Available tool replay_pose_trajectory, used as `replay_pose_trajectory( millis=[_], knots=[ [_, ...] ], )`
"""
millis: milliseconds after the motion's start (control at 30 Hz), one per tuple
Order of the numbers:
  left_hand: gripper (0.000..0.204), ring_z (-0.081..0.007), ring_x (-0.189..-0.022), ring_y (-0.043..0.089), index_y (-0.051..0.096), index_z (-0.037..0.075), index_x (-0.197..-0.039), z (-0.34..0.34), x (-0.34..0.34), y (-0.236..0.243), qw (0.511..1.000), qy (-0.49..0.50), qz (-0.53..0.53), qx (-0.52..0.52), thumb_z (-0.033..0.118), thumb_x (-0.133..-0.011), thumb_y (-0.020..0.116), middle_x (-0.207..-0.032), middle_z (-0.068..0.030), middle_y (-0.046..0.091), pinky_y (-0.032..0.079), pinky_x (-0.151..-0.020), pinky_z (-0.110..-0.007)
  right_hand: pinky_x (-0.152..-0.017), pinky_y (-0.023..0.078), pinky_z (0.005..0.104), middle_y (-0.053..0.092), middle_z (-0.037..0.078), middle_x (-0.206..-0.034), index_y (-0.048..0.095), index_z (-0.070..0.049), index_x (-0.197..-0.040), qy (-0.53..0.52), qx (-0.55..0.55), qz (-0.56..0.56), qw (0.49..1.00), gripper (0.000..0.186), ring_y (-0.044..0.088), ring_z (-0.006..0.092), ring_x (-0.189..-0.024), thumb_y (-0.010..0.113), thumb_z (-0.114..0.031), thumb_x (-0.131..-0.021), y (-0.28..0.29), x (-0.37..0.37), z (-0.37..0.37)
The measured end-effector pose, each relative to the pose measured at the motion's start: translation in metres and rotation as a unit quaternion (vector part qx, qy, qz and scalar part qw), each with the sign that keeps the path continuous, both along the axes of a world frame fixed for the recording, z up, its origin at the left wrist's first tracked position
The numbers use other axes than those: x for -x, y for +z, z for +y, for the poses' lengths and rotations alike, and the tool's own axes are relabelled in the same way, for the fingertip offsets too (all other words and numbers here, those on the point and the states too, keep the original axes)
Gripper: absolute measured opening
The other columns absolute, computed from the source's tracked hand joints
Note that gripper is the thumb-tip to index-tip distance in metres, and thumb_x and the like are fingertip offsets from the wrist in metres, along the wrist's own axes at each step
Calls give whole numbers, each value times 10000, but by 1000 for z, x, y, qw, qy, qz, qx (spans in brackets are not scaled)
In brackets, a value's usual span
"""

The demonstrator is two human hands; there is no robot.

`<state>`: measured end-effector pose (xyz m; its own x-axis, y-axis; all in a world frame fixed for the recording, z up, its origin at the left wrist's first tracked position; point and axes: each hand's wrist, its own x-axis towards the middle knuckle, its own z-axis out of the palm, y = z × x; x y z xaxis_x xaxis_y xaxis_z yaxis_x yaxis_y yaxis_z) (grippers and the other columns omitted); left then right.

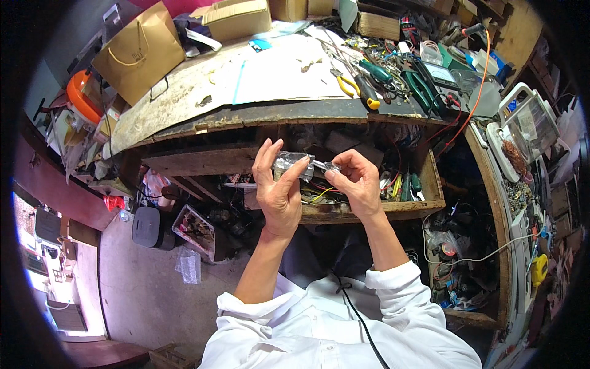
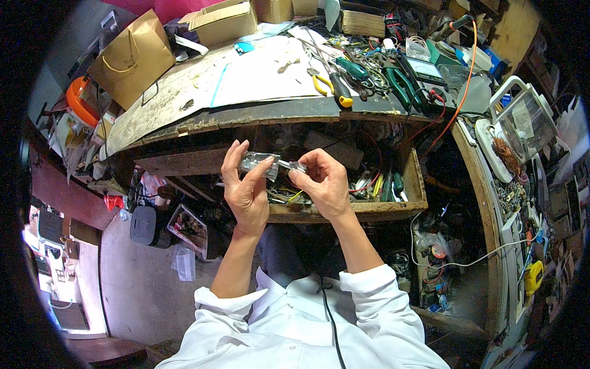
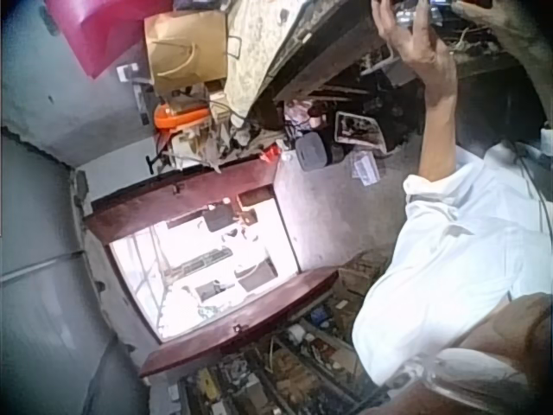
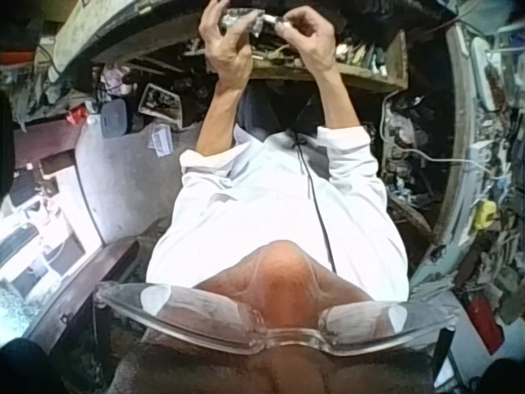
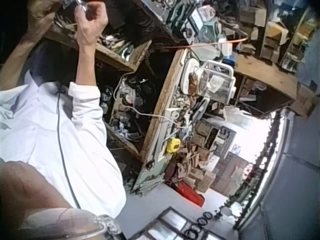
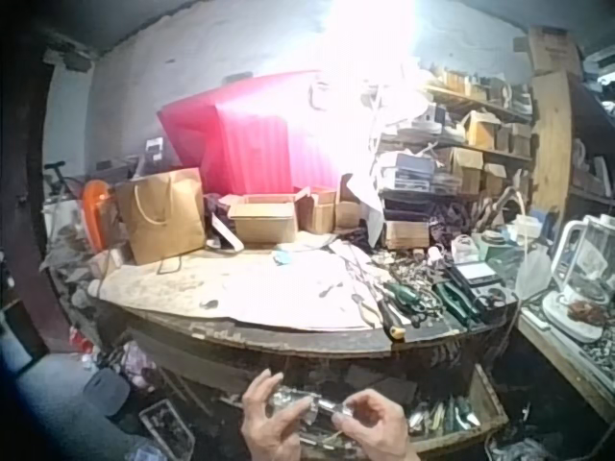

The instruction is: The person retrieves a small cylindrical component from a drawer, then uses pliers to strip the insulation from a short wire. The person continues to manipulate the wire ends with the pliers while seated at a cluttered workbench.

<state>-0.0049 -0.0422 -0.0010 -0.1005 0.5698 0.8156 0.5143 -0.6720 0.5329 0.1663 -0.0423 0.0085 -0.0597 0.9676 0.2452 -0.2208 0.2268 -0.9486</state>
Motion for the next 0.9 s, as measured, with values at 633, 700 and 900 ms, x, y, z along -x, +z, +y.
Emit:
replay_pose_trajectory(
  millis=[633,700,900],
  knots=[
    [540,-375,-1357,490,791,174,-1106,1,0,-2,1000,-3,1,-13,-176,-708,691,-1380,-155,576,394,-1123,-453,-662,487,187,663,-5,-848,640,-20,-982,-8,-20,-20,1000,185,600,35,-743,784,-89,-889,-1,-1,-1],
    [539,-375,-1358,490,792,175,-1105,1,0,-2,1000,-5,-1,-12,-175,-709,692,-1380,-155,576,392,-1123,-451,-658,505,193,678,2,-830,644,-17,-970,-9,-25,-26,999,174,618,41,-737,779,-103,-902,-2,-2,-1],
    [532,-373,-1364,485,793,170,-1100,0,1,-1,1000,-4,3,-8,-174,-708,690,-1382,-155,575,390,-1129,-450,-566,402,165,639,-22,-777,663,-21,-941,-21,-27,-31,999,130,521,11,-638,776,-65,-896,1,-1,-4]
  ],
)
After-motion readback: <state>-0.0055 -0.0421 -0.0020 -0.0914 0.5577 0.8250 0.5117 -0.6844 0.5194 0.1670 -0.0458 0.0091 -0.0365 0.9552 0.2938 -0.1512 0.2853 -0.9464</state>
